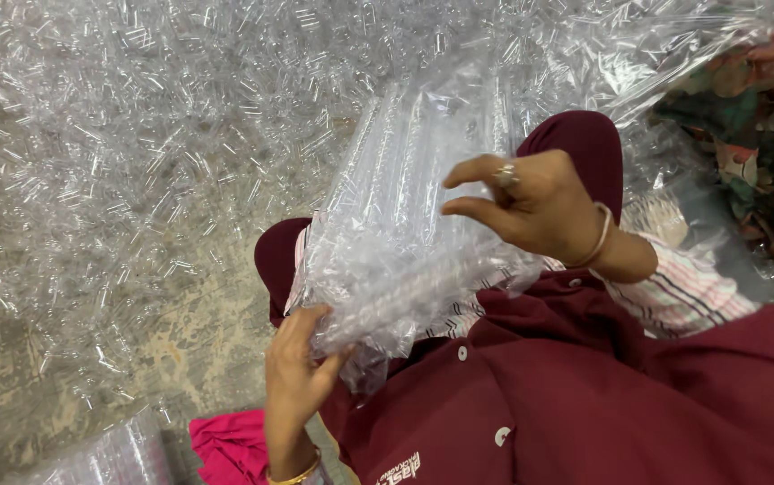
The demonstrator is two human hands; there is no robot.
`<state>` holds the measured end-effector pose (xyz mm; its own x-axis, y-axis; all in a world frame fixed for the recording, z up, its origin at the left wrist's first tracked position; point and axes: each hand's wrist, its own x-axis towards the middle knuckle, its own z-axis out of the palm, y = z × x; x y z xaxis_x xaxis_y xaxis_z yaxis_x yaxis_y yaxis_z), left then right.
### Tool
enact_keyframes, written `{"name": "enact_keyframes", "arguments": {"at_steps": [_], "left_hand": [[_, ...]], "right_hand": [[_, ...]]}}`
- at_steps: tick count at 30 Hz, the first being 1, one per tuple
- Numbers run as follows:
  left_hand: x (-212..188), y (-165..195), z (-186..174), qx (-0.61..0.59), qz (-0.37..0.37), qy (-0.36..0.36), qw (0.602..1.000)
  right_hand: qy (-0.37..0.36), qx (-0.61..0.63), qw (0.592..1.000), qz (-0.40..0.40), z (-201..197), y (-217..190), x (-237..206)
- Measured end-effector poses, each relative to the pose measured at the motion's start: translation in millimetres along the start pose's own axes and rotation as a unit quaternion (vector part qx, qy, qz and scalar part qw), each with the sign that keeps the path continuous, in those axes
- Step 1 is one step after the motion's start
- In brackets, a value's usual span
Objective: The person sits on the floor with a bundle of clear plastic tubes on their lap, opens a plastic bag, and pushes handfuls of tubes into it. They then twist and gather the bag opening closed and set the filled bag aside with other packed bags.
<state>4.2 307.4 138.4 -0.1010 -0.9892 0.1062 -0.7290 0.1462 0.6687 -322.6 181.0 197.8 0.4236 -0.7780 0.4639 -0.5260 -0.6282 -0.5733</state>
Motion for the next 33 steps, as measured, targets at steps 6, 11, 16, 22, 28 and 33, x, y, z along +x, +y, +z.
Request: {"name": "enact_keyframes", "arguments": {"at_steps": [6, 11, 16, 22, 28, 33], "left_hand": [[3.3, 34.8, 14.2, 0.048, -0.039, 0.032, 0.998], [3.2, 22.0, 55.6, -0.199, -0.038, 0.014, 0.979], [22.1, -26.5, 114.2, -0.352, -0.016, -0.013, 0.936], [39.3, -44.0, 154.8, -0.386, 0.009, -0.072, 0.92], [71.3, -46.4, 119.7, -0.355, 0.043, -0.043, 0.933], [84.6, -90.2, 39.2, -0.385, -0.063, 0.2, 0.899]], "right_hand": [[-0.046, -0.015, 0.983, -0.178, 38.6, -20.4, 17.8], [-0.113, 0.094, 0.967, -0.207, 108.4, -42.3, 17.7], [-0.112, 0.189, 0.933, -0.285, 129.0, -60.2, 9.5], [-0.152, 0.235, 0.913, -0.296, 136.6, -69.6, 4.2], [-0.173, 0.241, 0.923, -0.243, 130.7, -36.4, 10.9], [-0.261, 0.17, 0.928, -0.204, 122.6, -6.9, 23.7]]}}
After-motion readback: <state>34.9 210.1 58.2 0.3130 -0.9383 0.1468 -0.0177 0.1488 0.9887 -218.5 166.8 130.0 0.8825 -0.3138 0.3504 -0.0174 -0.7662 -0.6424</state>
